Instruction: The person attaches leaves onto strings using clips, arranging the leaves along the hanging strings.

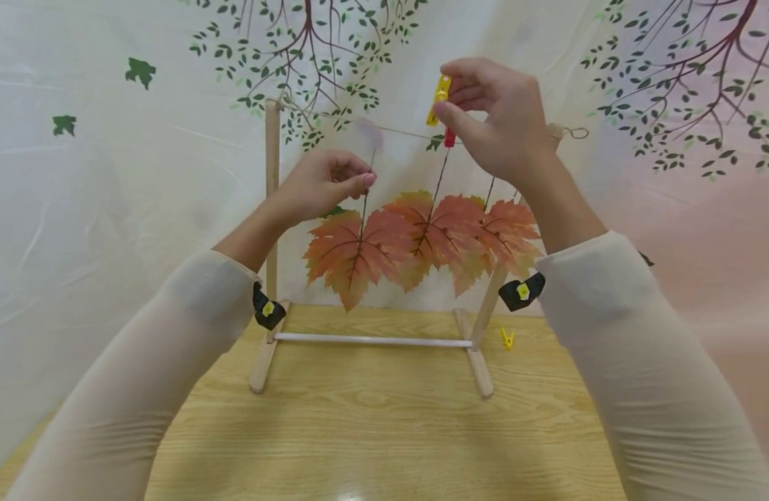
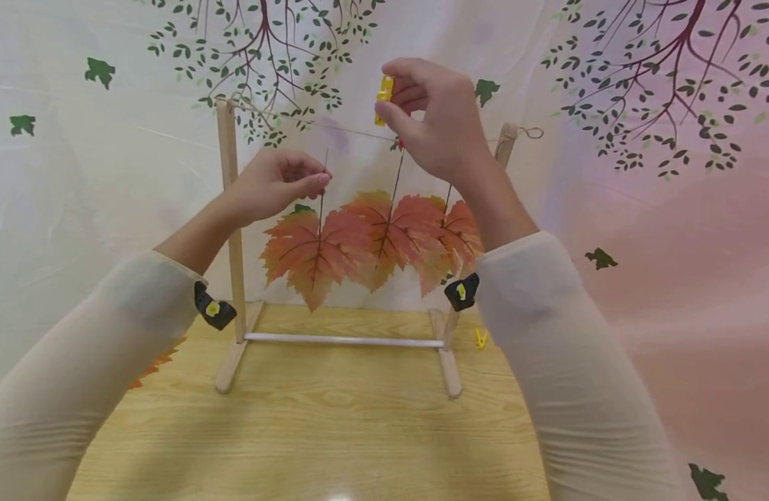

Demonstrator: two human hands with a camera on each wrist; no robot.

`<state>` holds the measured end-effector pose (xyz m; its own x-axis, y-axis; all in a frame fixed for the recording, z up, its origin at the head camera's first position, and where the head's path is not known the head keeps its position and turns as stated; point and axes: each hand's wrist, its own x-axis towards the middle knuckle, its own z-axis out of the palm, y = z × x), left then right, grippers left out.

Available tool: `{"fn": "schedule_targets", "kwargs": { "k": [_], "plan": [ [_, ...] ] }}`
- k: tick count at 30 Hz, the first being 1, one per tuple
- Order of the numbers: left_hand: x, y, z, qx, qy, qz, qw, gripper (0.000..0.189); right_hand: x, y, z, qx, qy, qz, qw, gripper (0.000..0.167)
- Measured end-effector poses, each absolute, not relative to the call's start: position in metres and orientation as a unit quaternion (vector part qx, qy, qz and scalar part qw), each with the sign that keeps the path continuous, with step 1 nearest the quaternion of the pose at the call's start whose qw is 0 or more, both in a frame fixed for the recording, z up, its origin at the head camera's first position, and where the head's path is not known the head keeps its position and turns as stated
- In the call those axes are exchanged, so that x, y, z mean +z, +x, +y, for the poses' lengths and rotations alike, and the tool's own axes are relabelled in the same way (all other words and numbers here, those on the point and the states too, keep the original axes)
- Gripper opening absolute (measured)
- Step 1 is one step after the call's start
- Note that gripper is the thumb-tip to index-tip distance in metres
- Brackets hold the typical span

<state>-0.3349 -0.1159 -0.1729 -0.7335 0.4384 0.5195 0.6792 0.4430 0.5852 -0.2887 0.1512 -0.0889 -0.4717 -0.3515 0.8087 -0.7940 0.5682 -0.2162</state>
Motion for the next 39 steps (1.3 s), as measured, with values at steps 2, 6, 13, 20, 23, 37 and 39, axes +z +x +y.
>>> {"fn": "schedule_targets", "kwargs": {
  "k": [2,6,13,20,23,37,39],
  "plan": [
    [-0.173,-0.336,-0.116,-0.412,-0.33,-0.836,0.149,0.026,-0.089,-0.29,0.149,0.297,0.357,-0.805,0.37,0.04],
    [-0.171,-0.339,-0.115,-0.423,-0.325,-0.833,0.146,0.026,-0.088,-0.293,0.143,0.295,0.362,-0.803,0.37,0.04],
    [-0.166,-0.348,-0.108,-0.438,-0.33,-0.824,0.142,0.024,-0.09,-0.299,0.133,0.304,0.353,-0.81,0.355,0.04],
    [-0.163,-0.351,-0.103,-0.444,-0.334,-0.819,0.143,0.023,-0.094,-0.307,0.123,0.322,0.349,-0.813,0.336,0.039],
    [-0.164,-0.351,-0.101,-0.444,-0.333,-0.819,0.147,0.023,-0.094,-0.311,0.118,0.316,0.345,-0.819,0.332,0.038],
    [-0.164,-0.357,-0.092,-0.457,-0.343,-0.802,0.172,0.024,-0.096,-0.315,0.107,0.3,0.336,-0.83,0.328,0.032],
    [-0.164,-0.358,-0.091,-0.462,-0.346,-0.798,0.173,0.024,-0.096,-0.316,0.107,0.298,0.336,-0.831,0.329,0.032]
  ]
}}
